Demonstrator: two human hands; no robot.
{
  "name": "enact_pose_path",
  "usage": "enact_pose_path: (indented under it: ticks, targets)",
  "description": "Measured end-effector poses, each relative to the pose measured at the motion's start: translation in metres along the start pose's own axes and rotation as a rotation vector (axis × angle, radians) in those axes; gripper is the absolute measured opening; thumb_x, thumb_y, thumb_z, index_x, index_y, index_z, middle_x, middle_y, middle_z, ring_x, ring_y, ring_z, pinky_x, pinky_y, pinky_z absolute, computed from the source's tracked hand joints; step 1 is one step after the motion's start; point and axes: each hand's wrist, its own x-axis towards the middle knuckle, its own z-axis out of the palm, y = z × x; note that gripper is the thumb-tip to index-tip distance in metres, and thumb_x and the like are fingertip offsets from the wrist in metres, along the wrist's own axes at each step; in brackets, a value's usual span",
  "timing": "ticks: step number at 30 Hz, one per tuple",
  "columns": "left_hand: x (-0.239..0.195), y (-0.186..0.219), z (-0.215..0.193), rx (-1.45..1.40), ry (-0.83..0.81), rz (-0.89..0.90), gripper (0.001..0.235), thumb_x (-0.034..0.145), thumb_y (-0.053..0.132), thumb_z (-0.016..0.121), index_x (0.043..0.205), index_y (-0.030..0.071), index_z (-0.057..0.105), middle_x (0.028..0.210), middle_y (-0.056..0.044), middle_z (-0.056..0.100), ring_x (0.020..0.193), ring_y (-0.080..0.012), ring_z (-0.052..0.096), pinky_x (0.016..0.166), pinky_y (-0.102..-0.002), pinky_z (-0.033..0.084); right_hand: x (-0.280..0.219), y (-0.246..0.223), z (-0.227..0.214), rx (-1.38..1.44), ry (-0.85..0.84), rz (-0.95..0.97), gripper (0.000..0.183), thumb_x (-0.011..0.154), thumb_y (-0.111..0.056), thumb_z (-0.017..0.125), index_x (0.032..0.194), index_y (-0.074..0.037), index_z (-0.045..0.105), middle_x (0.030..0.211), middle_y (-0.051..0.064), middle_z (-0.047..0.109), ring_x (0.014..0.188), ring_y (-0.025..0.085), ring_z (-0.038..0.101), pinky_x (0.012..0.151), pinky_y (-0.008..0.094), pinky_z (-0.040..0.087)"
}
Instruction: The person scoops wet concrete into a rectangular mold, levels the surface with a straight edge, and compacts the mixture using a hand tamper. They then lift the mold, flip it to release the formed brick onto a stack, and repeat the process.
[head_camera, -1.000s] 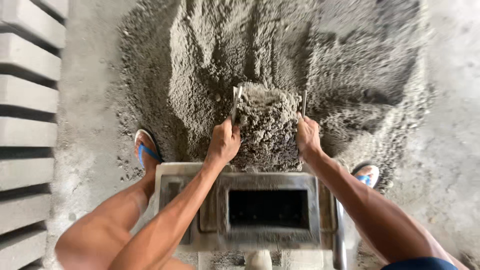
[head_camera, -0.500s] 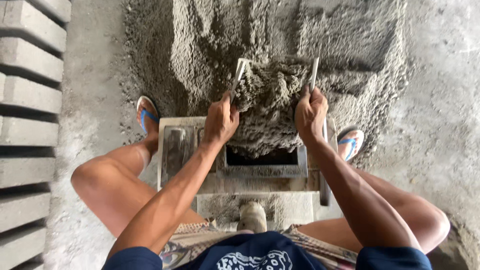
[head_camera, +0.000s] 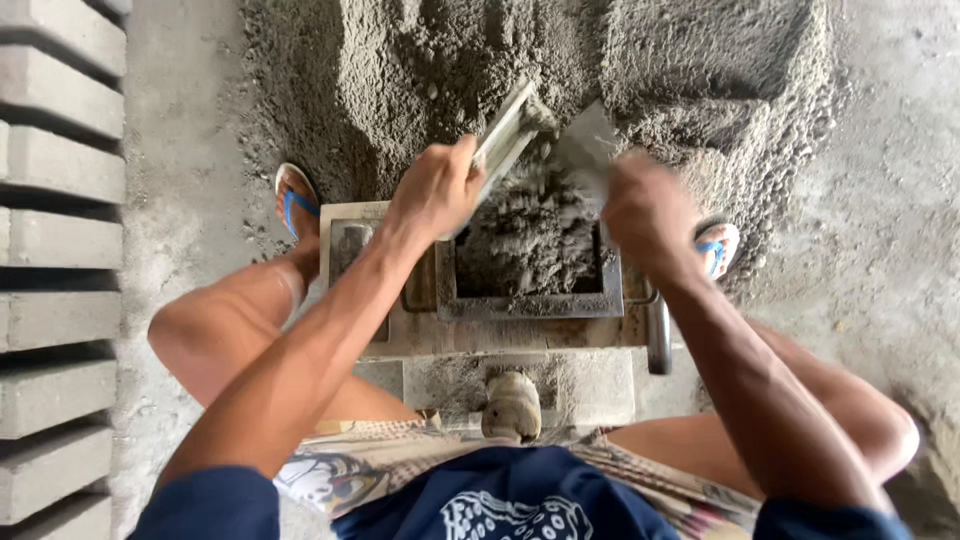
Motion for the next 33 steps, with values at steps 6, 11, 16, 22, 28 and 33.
enact_pose_path:
  ticks: [6,11,16,22,28,33]
  targets:
    - [0.009,0.024,-0.007,0.178,-0.508,-0.252,0.024,0.086,0.025,0.052,0.103,0.013,0.064,0.097,-0.018,0.066,0.086,-0.0406,0.065,0.068,-0.050,0.053,-0.028,-0.010,-0.055,-0.115,-0.710,-0.116,0.021,0.076,-0.007,0.051,0.091,-0.022,0.054,0.078,-0.001,0.062,0.073,0.023,0.065,0.064,0.041,0.050]
    - [-0.011,0.033,0.008,0.219,-0.527,0.076,0.024,0.090,0.016,0.046,0.105,0.009,0.063,0.099,-0.014,0.065,0.084,-0.0363,0.064,0.075,-0.045,0.055,-0.052,0.002,-0.081,-0.005,-0.794,-0.895,0.023,0.080,-0.015,0.052,0.097,-0.019,0.068,0.094,0.002,0.070,0.090,0.019,0.067,0.076,0.035,0.052]
    - [-0.008,0.042,0.004,0.287,-0.489,0.170,0.024,0.089,0.018,0.041,0.095,0.016,0.064,0.090,-0.006,0.067,0.071,-0.0300,0.067,0.065,-0.041,0.058,-0.045,0.013,-0.029,0.051,-0.659,-0.506,0.018,0.081,-0.021,0.055,0.095,-0.023,0.066,0.073,-0.001,0.068,0.057,0.012,0.065,0.045,0.023,0.049]
    - [0.058,-0.035,0.007,0.260,-0.316,-0.285,0.030,0.086,0.018,0.040,0.112,0.005,0.050,0.088,-0.015,0.060,0.062,-0.0299,0.065,0.047,-0.039,0.053,0.040,0.069,0.006,-0.035,-0.670,-0.110,0.023,0.084,-0.039,0.060,0.106,-0.035,0.065,0.081,-0.004,0.069,0.073,0.021,0.067,0.064,0.035,0.052]
    - [0.073,-0.103,0.043,0.210,-0.369,-0.540,0.039,0.086,0.013,0.041,0.118,-0.008,0.047,0.097,-0.025,0.060,0.074,-0.0325,0.068,0.051,-0.040,0.055,0.098,0.025,0.096,-0.153,-0.971,-0.074,0.024,0.081,-0.044,0.054,0.104,-0.040,0.060,0.081,0.005,0.069,0.079,0.032,0.067,0.074,0.046,0.053]
    - [0.069,-0.123,0.034,0.157,-0.413,-0.584,0.035,0.088,0.011,0.042,0.116,-0.009,0.048,0.094,-0.025,0.060,0.071,-0.0322,0.067,0.049,-0.037,0.055,0.065,0.012,0.208,-0.073,-1.113,-0.252,0.039,0.075,-0.033,0.058,0.112,-0.047,0.059,0.077,0.000,0.070,0.077,0.024,0.069,0.074,0.039,0.057]
